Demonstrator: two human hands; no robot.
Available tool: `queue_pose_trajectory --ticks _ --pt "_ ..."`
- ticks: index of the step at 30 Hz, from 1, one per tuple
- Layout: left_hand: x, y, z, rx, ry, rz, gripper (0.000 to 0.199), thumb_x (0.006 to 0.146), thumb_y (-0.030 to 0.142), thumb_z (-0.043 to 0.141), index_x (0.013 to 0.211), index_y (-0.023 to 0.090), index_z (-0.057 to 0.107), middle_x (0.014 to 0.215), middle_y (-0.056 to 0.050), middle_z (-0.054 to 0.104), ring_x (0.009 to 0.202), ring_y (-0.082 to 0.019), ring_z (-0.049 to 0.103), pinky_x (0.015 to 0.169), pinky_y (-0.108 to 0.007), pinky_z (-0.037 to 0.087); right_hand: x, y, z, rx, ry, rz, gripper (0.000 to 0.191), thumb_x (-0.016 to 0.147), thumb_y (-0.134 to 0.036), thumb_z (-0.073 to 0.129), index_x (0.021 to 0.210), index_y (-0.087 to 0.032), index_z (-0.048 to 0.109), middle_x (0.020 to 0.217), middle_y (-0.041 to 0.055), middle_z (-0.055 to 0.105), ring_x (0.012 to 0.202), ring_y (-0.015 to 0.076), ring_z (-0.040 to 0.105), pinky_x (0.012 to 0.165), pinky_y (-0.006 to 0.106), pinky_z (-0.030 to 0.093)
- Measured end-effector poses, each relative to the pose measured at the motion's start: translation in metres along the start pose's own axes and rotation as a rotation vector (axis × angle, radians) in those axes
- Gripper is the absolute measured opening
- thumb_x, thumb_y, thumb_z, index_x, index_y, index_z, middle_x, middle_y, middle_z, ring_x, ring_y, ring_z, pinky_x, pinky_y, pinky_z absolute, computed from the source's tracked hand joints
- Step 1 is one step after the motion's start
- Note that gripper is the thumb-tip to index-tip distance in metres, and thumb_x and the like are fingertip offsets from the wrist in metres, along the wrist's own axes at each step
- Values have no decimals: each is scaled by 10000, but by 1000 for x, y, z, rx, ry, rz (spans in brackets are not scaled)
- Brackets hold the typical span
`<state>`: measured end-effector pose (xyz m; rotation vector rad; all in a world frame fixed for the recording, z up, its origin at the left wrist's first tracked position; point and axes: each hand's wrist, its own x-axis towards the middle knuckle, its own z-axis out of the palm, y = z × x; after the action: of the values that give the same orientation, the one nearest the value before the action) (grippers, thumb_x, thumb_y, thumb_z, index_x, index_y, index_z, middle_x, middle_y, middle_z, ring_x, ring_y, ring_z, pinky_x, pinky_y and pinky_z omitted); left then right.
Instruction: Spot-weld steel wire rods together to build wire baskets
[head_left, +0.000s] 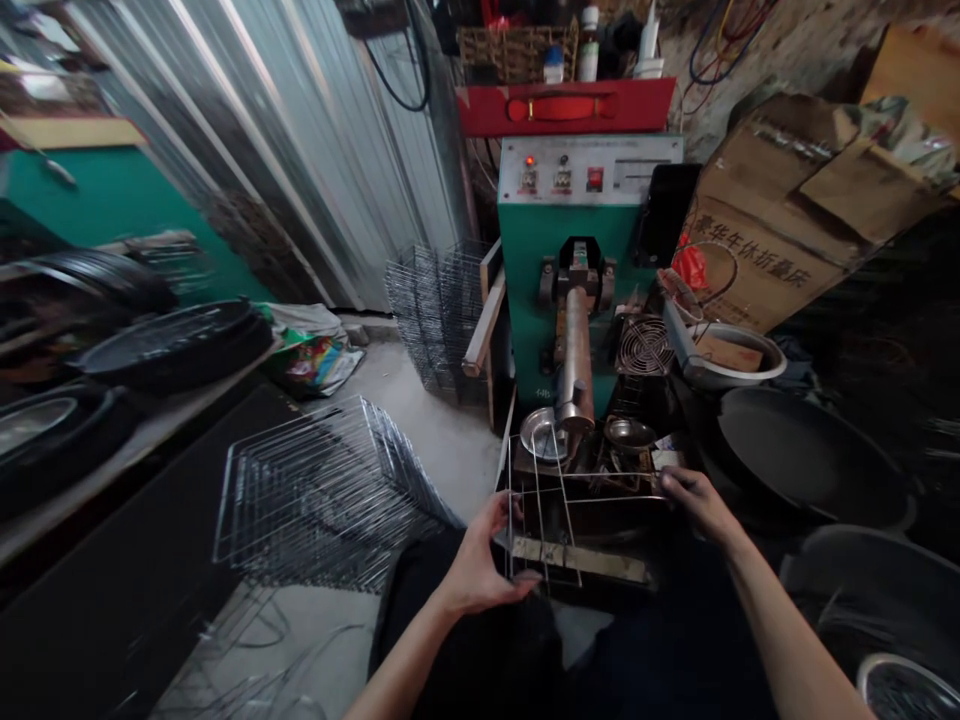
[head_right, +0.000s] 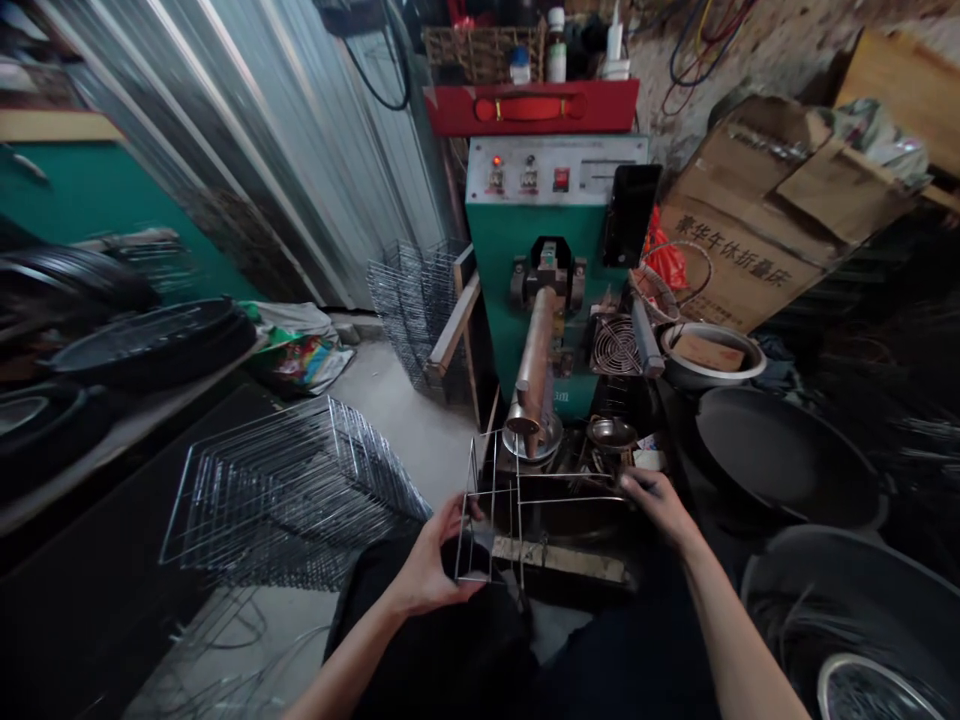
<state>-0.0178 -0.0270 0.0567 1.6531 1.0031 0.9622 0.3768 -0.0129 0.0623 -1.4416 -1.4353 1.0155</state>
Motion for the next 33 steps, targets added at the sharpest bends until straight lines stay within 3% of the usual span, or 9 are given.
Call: queue_pose_trajectory --ticks 4,7,9,11,15,18,23,28,33 --pt "-20 -7 -3 -305 63 -329 872 690 585 785 1407 296 382 1167 -69 645 907 -230 709 708 -343 605 -24 7 -12 -52 -141 110 512 787 -674 745 907 -177 765 828 86 713 736 232 662 625 323 550" --pt "-23 -14 -1 -403 70 -474 912 789 748 639 1509 372 226 1346 -117 569 746 -167 701 544 -261 533 -17 25 -8 -87 -114 151 492 695 -629 816 927 -197 783 829 88 736 676 219 672 557 299 537" --pt "-24 -16 -3 -461 0 -421 1014 748 788 679 1559 394 214 1472 -152 496 837 -197 720 644 -327 587 -6 39 -3 -129 -217 263 475 655 -603 823 892 -195 777 715 61 710 541 177 615 458 266 467" --pt "-26 -16 -8 -532 -130 -304 1158 623 810 789 1575 370 297 1551 -164 448 1092 -301 698 892 -461 594 3 54 2 -163 -439 423 470 642 -580 807 895 -185 766 602 18 659 420 128 512 391 235 378" --pt "-38 -15 -21 -513 -333 -169 1509 356 730 960 1628 321 258 1658 -182 331 1523 -438 339 1245 -595 278 4 81 8 -167 -704 564 504 598 -587 799 865 -163 746 544 -19 619 375 81 431 378 201 320" --pt "-48 -20 -21 -424 -389 -162 1684 290 659 1002 1662 318 86 1695 -206 249 1565 -455 249 1272 -640 146 -2 99 10 -157 -728 609 567 586 -650 788 869 -162 735 520 -37 580 376 70 414 368 192 306" --pt "-51 -19 -11 -257 -465 -110 1836 206 674 995 1643 355 -101 1738 -202 94 1584 -492 161 1227 -681 240 -7 110 7 -126 -705 625 574 567 -691 817 776 -169 703 478 -48 527 370 63 382 361 193 281" --pt "-47 12 -12 160 -367 -56 1429 524 491 983 1646 359 109 1649 -191 331 1439 -463 458 1117 -665 454 -9 105 4 -72 -669 616 637 489 -715 879 717 -151 689 498 -42 530 417 63 408 400 195 327" --pt "-48 16 -9 419 -260 31 1328 506 341 950 1606 275 208 1524 -173 447 1427 -465 446 1172 -669 411 -5 95 -4 -67 -542 542 745 575 -818 799 965 -185 758 842 44 725 720 163 644 592 246 515"
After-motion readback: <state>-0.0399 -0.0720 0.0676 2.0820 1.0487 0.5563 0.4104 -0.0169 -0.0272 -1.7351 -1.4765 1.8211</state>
